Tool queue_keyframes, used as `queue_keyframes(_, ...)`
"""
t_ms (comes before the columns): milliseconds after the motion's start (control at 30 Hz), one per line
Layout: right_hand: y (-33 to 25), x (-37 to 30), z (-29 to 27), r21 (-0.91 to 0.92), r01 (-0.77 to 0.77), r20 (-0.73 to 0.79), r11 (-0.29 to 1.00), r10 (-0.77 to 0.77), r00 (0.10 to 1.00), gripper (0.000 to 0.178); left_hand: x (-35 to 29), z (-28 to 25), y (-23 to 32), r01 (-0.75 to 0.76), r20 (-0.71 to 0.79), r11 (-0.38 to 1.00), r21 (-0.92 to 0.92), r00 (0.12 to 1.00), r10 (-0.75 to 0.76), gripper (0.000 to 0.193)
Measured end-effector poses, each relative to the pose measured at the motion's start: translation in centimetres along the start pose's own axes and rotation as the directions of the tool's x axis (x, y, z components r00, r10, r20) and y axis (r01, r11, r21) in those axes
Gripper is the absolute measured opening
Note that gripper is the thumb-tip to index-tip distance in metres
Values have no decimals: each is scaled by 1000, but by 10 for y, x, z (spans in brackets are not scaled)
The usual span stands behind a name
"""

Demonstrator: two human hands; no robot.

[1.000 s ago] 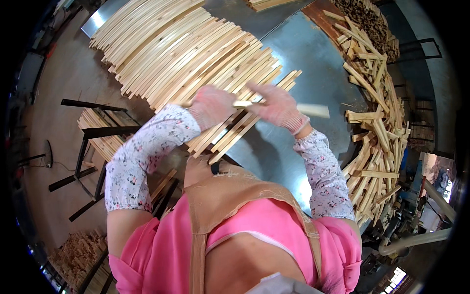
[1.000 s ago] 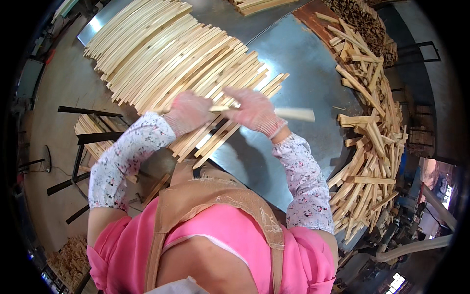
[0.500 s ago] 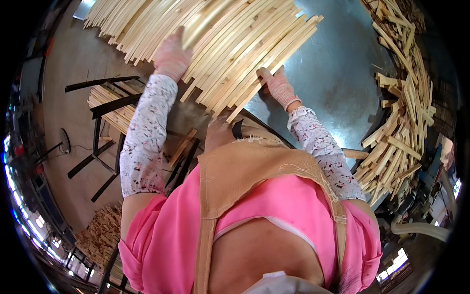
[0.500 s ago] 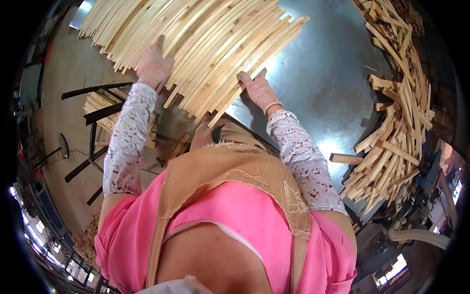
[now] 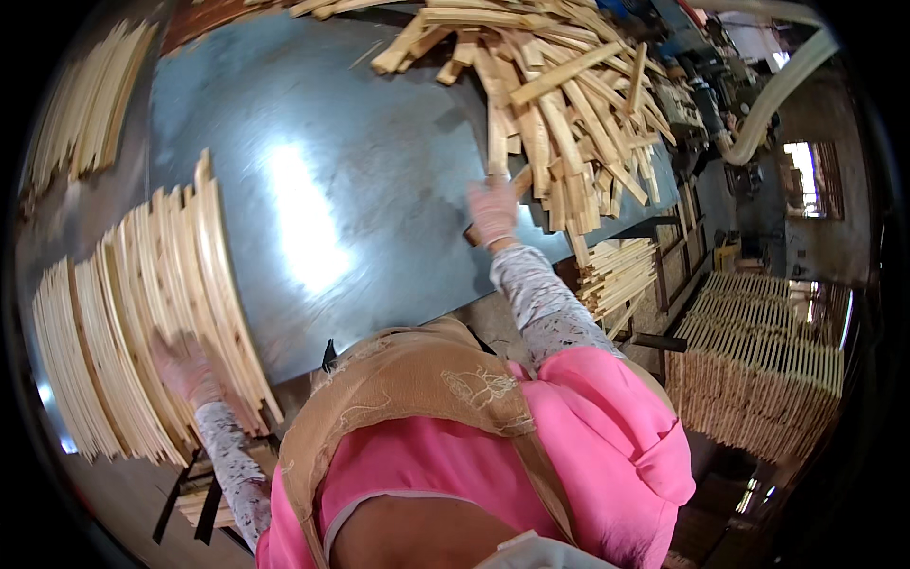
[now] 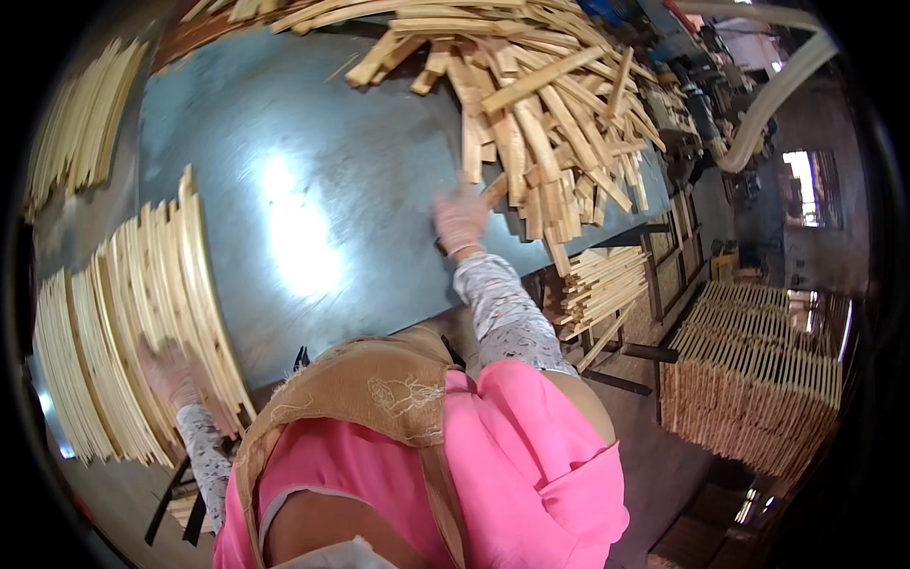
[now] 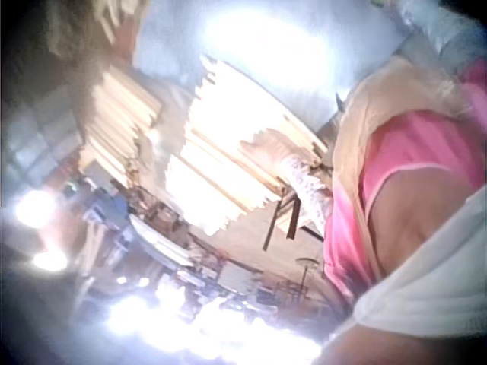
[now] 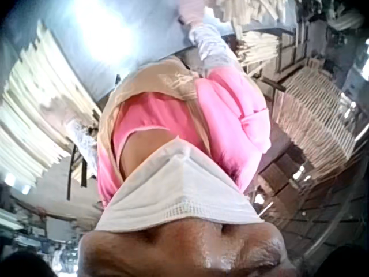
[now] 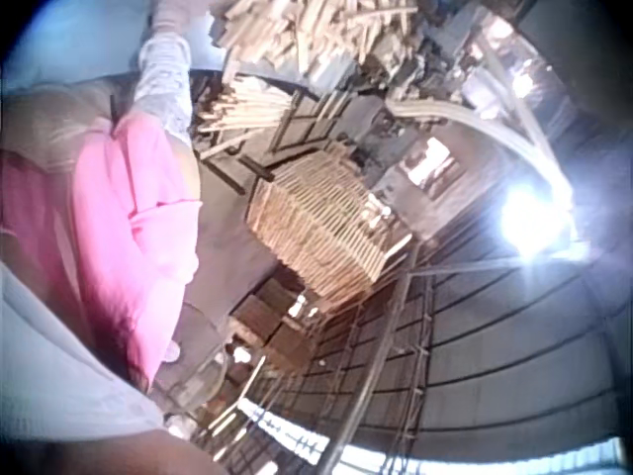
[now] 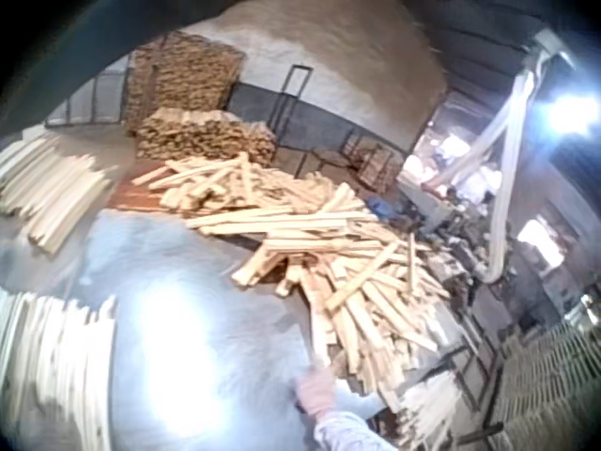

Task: The person sorts wooden slats on a metal table, picking them up from a disorganized pile and arranging them into neat stacks. The person handles the wood by hand, repeatedly moving pieces from the right side of the table to the left side to form organized bundles.

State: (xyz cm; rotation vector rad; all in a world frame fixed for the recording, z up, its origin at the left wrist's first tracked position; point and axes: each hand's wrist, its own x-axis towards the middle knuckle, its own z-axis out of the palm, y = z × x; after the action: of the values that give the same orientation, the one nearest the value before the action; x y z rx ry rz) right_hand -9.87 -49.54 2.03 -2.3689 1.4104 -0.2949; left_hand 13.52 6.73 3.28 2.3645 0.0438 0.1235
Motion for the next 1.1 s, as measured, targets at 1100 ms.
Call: queue_keyframes(1100, 37, 285, -60, 749, -318, 188, 582, 273, 943, 61, -157, 163, 204, -609, 777, 789, 79, 534, 334, 41)
